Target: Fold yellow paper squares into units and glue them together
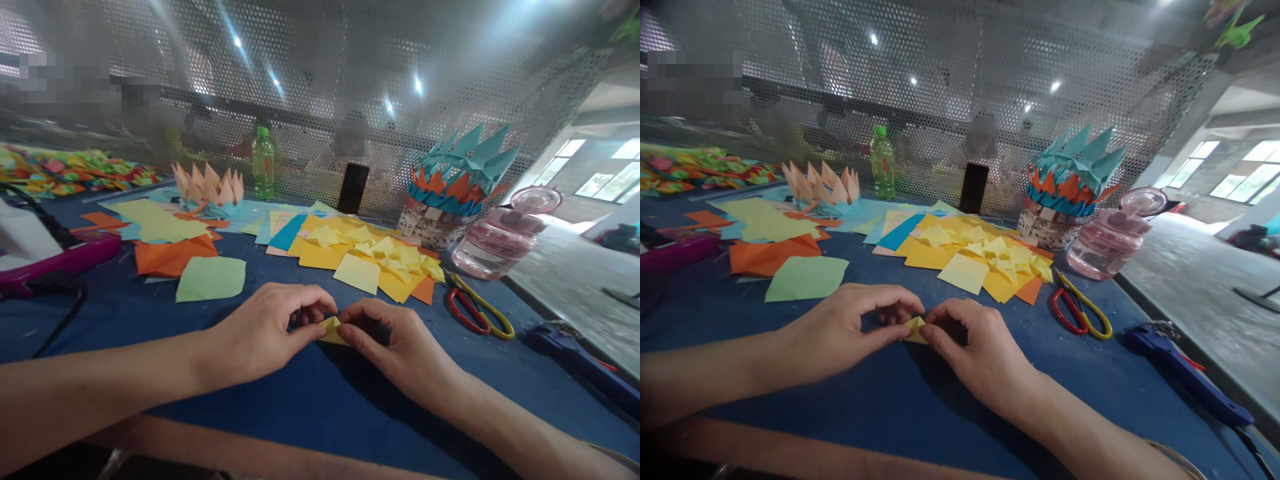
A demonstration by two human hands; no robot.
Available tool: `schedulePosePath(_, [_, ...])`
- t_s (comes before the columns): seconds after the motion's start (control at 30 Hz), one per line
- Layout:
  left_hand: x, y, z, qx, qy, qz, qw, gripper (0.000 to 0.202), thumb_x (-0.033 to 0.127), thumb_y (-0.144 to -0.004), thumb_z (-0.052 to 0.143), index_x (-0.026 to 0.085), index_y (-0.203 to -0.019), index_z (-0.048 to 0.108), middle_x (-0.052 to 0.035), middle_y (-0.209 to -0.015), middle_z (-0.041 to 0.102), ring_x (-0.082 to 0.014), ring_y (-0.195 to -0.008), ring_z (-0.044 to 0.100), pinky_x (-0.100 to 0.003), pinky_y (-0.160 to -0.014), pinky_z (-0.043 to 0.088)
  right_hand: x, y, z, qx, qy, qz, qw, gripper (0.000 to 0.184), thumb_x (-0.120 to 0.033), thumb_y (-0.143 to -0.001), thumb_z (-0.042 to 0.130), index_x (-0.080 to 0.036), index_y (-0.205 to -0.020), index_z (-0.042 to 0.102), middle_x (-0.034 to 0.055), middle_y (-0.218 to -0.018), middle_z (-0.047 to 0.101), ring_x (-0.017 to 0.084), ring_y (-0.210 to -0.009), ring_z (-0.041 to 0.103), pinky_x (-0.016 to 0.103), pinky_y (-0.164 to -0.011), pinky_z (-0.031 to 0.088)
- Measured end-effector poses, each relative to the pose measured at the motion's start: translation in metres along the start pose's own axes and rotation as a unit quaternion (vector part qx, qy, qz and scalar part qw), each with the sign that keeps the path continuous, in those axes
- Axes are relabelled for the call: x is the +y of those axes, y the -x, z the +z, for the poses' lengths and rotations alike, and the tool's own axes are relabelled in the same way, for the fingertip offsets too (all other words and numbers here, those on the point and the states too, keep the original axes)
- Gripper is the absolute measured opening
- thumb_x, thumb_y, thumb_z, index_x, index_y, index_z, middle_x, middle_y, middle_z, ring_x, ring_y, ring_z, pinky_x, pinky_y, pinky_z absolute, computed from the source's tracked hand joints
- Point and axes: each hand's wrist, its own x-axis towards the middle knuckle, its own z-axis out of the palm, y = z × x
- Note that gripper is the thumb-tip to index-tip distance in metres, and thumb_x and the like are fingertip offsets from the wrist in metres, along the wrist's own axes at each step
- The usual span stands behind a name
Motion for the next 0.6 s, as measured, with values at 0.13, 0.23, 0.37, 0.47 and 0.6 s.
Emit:
schedulePosePath(0.13, [0.0008,-0.0001,0.0006,-0.003,0.008,-0.004,1.000,0.013,0.021,-0.086,0.065,0.022,-0.099,0.066,0.0058,-0.076,0.067,-0.0080,-0.067,0.062,-0.017,-0.062,0.046,0.0021,0.0006,0.0015,0.015,0.016,-0.025,0.999,0.011,-0.024,-0.089,0.061,-0.022,-0.081,0.068,-0.0034,-0.075,0.068,0.012,-0.071,0.060,0.022,-0.064,0.043])
schedulePosePath(0.23, [0.0014,-0.0003,-0.0008,-0.014,0.010,-0.007,1.000,0.013,0.027,-0.090,0.061,0.021,-0.099,0.067,0.0049,-0.078,0.069,-0.0086,-0.068,0.062,-0.017,-0.063,0.046,0.0021,0.0014,0.0015,0.040,0.021,-0.047,0.998,0.010,-0.020,-0.089,0.061,-0.022,-0.081,0.068,-0.0024,-0.076,0.069,0.012,-0.072,0.061,0.023,-0.066,0.044])
schedulePosePath(0.37, [0.0015,-0.0005,-0.0048,-0.061,-0.013,-0.018,0.998,0.023,0.038,-0.097,0.051,0.023,-0.097,0.069,0.0055,-0.071,0.065,-0.0088,-0.062,0.058,-0.021,-0.058,0.040,-0.0008,0.0029,-0.0006,0.074,0.032,-0.069,0.994,0.011,-0.021,-0.090,0.060,-0.021,-0.082,0.067,-0.0016,-0.074,0.069,0.013,-0.071,0.061,0.025,-0.067,0.045])
schedulePosePath(0.47, [0.0014,-0.0009,-0.0069,-0.084,-0.013,-0.037,0.996,0.030,0.043,-0.098,0.047,0.022,-0.091,0.068,0.0050,-0.067,0.061,-0.0097,-0.061,0.055,-0.022,-0.056,0.036,-0.0028,0.0038,-0.0017,0.088,0.035,-0.084,0.992,0.012,-0.022,-0.091,0.059,-0.021,-0.083,0.067,-0.0008,-0.075,0.068,0.014,-0.071,0.061,0.027,-0.068,0.045])
schedulePosePath(0.6, [0.0028,-0.0019,-0.0081,-0.089,-0.001,-0.072,0.993,0.029,0.045,-0.095,0.050,0.021,-0.090,0.065,0.0046,-0.068,0.058,-0.0104,-0.061,0.051,-0.023,-0.054,0.035,-0.0039,0.0044,-0.0027,0.096,0.036,-0.100,0.990,0.011,-0.021,-0.091,0.060,-0.020,-0.083,0.067,0.0001,-0.075,0.068,0.015,-0.071,0.061,0.027,-0.068,0.046])
